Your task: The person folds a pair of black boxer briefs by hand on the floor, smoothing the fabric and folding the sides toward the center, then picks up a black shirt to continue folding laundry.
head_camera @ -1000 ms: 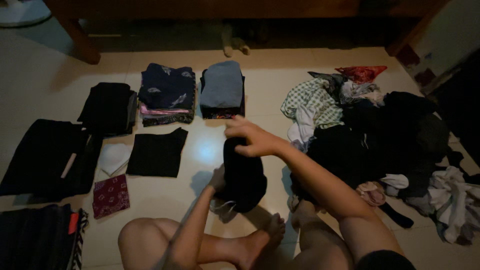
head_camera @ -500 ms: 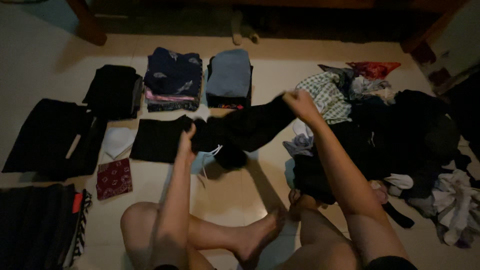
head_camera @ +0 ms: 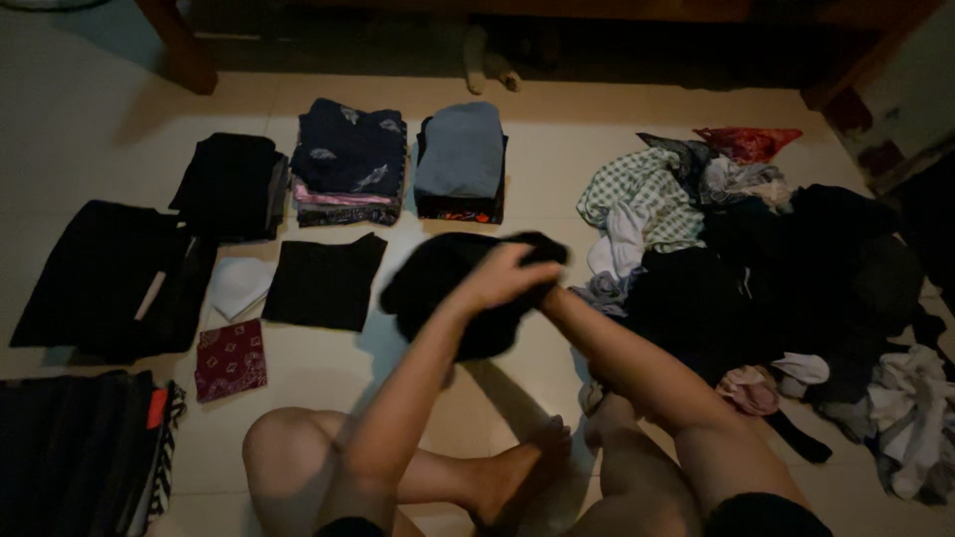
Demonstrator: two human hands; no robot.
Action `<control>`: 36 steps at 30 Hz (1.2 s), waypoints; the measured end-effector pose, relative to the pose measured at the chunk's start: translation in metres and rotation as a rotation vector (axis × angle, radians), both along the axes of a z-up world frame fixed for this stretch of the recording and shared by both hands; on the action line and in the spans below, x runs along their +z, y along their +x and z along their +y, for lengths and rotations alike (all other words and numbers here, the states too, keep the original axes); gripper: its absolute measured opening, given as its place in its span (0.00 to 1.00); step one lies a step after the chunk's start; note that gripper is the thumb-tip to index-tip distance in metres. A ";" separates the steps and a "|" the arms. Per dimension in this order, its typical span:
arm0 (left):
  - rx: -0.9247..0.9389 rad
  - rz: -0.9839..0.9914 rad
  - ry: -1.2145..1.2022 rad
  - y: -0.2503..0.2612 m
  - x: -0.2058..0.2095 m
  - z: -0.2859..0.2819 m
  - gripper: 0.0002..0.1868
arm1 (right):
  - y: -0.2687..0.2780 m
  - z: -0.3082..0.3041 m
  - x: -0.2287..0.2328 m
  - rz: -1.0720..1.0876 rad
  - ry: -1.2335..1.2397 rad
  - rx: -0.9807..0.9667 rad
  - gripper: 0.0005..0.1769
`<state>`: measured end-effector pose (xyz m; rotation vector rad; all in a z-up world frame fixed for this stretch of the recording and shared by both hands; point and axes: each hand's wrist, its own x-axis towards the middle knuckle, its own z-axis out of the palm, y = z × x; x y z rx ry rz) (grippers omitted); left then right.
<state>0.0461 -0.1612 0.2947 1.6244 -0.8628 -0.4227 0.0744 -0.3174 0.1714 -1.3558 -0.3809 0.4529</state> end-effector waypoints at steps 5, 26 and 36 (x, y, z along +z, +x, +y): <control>-0.162 0.153 0.116 -0.023 -0.007 -0.032 0.40 | -0.021 0.016 -0.009 0.047 0.105 -0.036 0.16; 0.406 0.553 -0.250 0.093 -0.017 0.185 0.27 | 0.006 -0.114 0.102 -0.282 -0.326 -0.936 0.11; -0.266 -0.674 0.657 0.074 0.073 0.063 0.39 | 0.018 -0.022 0.088 -0.194 -0.082 -0.191 0.21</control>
